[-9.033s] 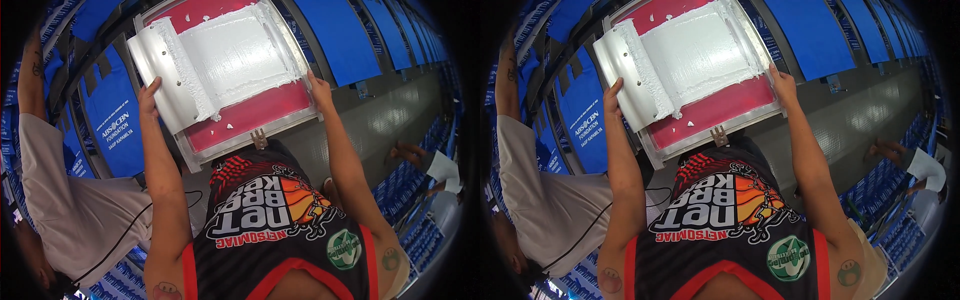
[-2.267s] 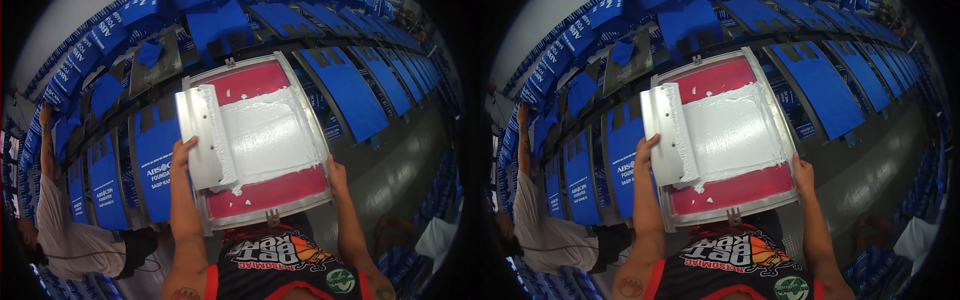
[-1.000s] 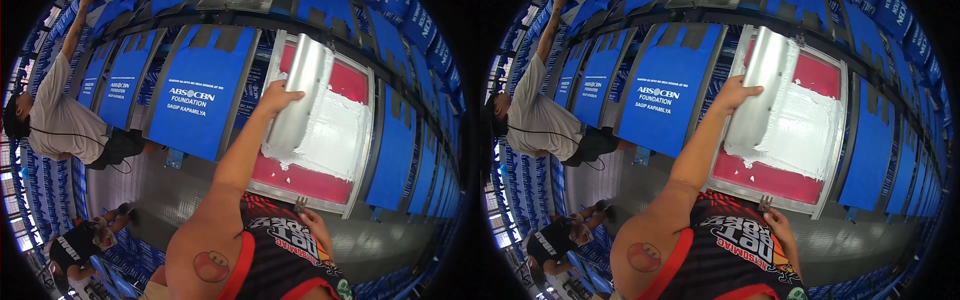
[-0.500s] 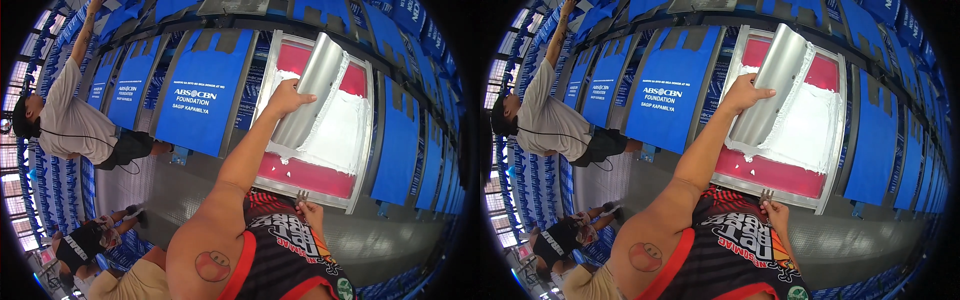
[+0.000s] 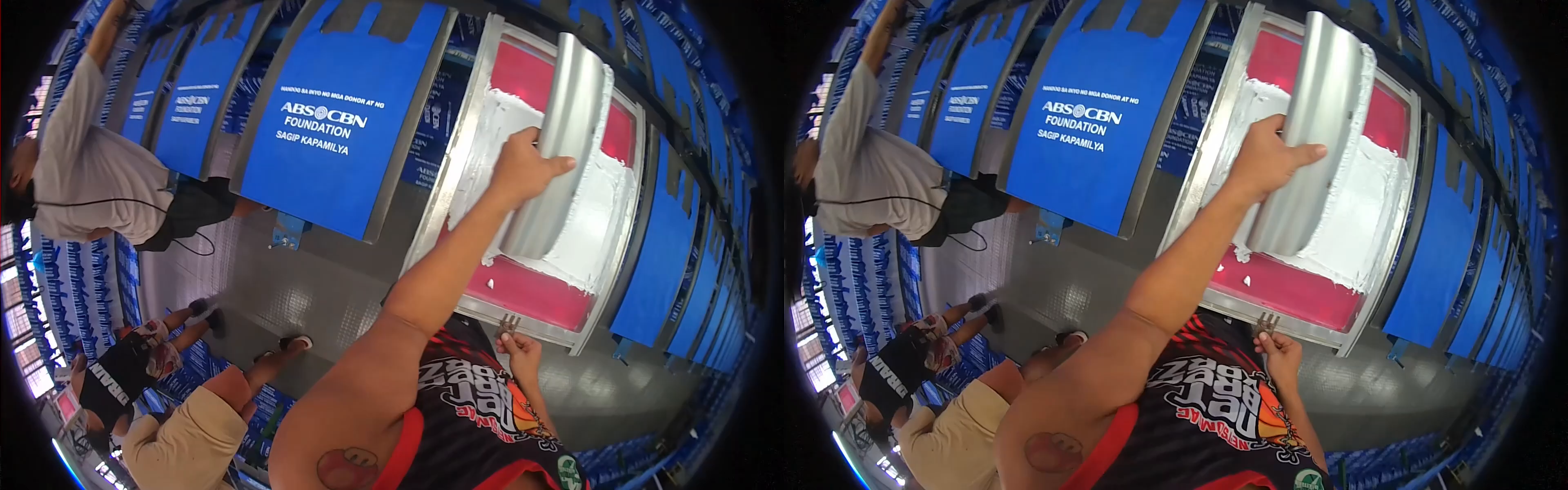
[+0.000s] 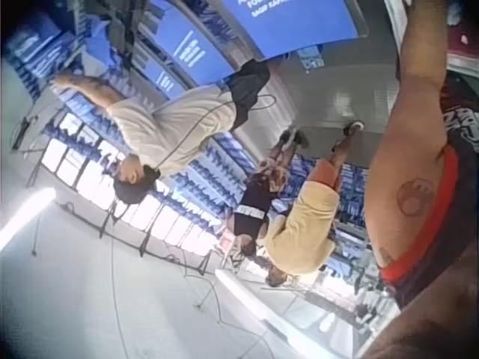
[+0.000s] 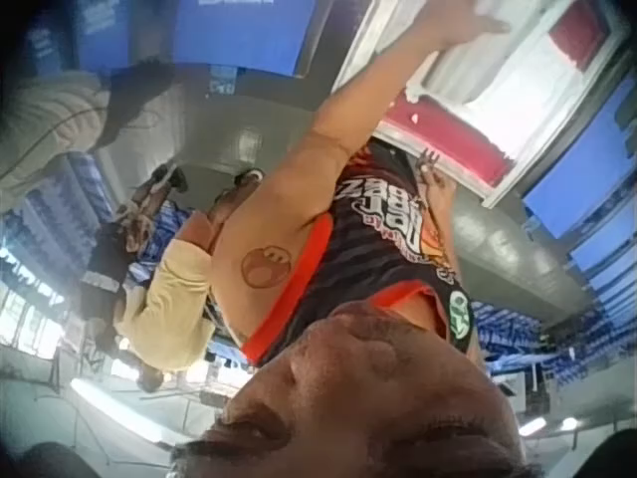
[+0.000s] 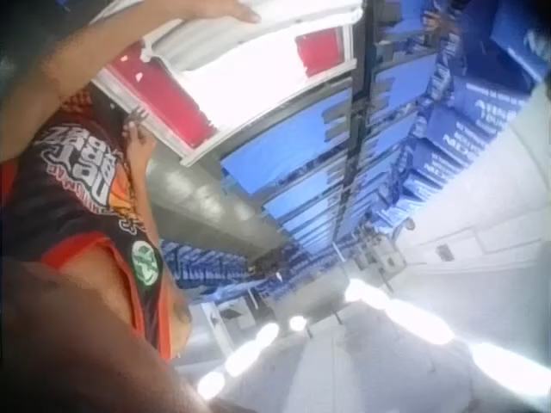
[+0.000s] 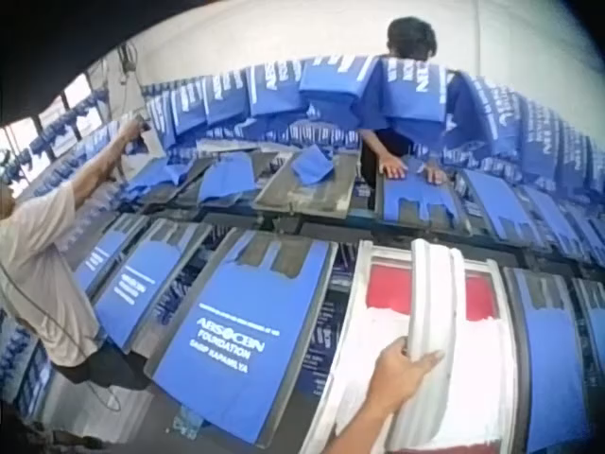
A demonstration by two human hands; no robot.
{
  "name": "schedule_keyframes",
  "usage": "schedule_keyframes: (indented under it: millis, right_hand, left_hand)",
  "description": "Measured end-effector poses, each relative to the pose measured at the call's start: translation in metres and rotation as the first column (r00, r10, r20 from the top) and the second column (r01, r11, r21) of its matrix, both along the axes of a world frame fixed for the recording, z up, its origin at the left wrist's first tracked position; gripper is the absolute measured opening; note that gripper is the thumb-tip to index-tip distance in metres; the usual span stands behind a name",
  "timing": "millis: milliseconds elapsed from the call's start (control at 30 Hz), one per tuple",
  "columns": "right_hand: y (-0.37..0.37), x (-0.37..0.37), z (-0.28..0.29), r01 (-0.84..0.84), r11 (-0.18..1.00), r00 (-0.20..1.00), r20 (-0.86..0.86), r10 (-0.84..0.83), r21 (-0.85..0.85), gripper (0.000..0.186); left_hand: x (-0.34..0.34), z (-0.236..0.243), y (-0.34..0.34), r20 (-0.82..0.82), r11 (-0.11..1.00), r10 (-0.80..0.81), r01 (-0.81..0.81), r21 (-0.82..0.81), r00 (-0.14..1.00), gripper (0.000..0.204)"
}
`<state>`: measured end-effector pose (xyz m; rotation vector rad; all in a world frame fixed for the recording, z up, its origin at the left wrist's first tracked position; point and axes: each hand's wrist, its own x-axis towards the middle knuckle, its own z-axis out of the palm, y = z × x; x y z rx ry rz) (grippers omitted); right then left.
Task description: Apply white ink to blue shirts using a squeegee and screen frame on a multi-station manual screen printing machine.
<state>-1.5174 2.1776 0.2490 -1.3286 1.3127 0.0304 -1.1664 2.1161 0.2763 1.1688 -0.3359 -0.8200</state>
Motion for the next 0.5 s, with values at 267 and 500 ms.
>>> schedule_keyframes:
  millis: [267,500]
  right_hand:
    - [0.001,0.016,0.014,-0.044,0.999,0.976,-0.216,0.040,-0.011,0.016]
    - [0.004,0.022,0.013,-0.054,0.998,0.970,-0.236,0.048,-0.021,0.018]
  left_hand:
    - [0.020,-0.010,-0.001,-0.070,0.997,-0.073,0.073,-0.008,0.995,0.047]
    - [0.018,-0.013,0.005,-0.059,0.987,-0.163,0.164,0.000,0.985,0.051]
